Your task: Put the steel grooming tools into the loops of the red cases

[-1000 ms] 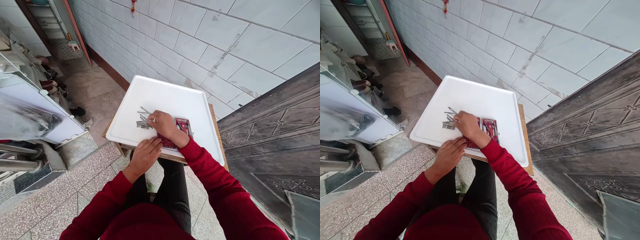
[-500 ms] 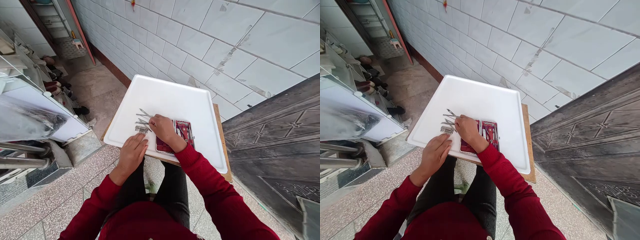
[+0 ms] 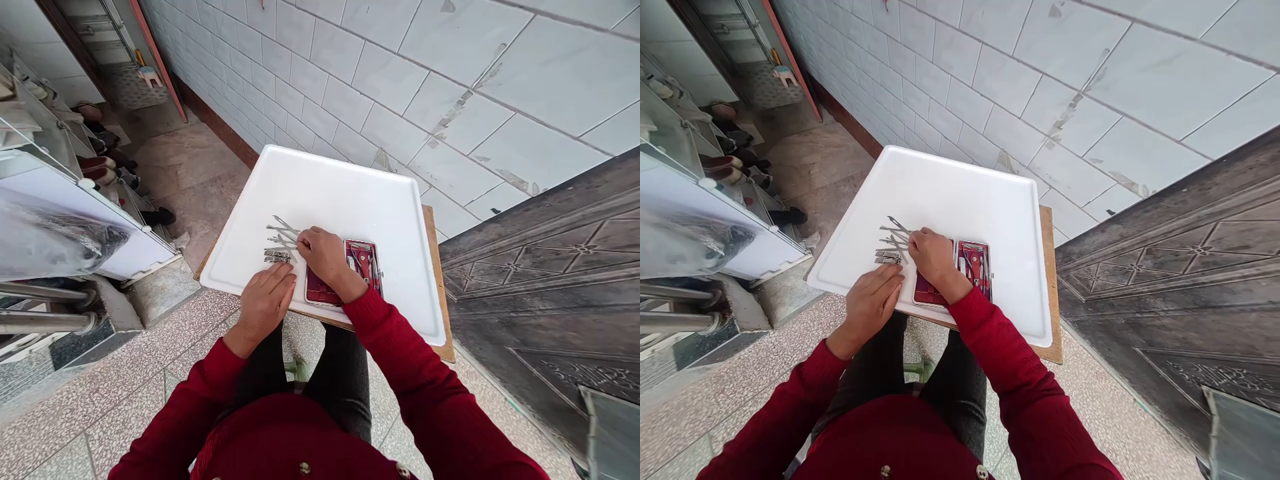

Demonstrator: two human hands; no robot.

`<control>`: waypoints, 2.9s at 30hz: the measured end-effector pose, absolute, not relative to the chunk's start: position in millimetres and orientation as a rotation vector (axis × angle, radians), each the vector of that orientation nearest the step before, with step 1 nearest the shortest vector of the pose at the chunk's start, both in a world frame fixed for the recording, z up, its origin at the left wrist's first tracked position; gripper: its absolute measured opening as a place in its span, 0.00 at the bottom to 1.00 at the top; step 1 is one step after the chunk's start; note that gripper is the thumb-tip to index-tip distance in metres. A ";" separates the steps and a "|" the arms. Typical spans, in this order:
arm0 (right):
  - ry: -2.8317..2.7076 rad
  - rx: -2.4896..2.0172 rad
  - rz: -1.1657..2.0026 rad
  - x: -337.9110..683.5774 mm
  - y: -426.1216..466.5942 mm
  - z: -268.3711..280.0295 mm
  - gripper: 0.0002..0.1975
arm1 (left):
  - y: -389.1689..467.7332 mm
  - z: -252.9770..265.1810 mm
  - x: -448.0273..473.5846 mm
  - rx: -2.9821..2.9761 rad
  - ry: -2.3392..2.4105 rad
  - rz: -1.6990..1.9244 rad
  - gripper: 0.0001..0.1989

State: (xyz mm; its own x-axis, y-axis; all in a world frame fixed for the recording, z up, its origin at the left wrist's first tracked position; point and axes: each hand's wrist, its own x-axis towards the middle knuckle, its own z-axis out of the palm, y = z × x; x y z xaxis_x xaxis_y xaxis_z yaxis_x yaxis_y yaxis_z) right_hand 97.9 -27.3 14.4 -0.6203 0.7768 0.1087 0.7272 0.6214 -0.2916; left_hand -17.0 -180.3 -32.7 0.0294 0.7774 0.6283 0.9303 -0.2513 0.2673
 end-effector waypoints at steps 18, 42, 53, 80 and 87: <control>-2.487 -1.031 0.491 104.2 -26.2 15.3 0.09 | -185.4 -32.0 1.0 -2.210 -1.638 -0.899 0.12; -2.853 -1.169 0.031 88.3 -31.8 20.7 0.17 | -185.6 -37.5 1.1 -2.170 -1.587 -0.898 0.10; -2.684 -1.250 0.187 97.5 -24.2 30.0 0.14 | -185.6 -35.8 1.6 -2.169 -1.579 -0.908 0.10; -3.359 -0.542 -0.331 58.1 -10.9 57.8 0.16 | -186.0 -39.6 0.7 -2.161 -1.557 -0.939 0.10; -3.357 -0.471 -0.320 58.2 -10.8 57.5 0.13 | -186.1 -38.9 1.2 -2.188 -1.588 -0.943 0.11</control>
State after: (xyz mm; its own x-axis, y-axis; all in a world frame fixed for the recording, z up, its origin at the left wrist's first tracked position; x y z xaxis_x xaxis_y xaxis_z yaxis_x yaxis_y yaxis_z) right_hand 58.2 -10.8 57.5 -0.9278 0.2927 -0.2315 0.2436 0.9450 0.2184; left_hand 1.2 -186.1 -38.9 0.1836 0.7407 0.6463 0.9218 -0.3581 0.1485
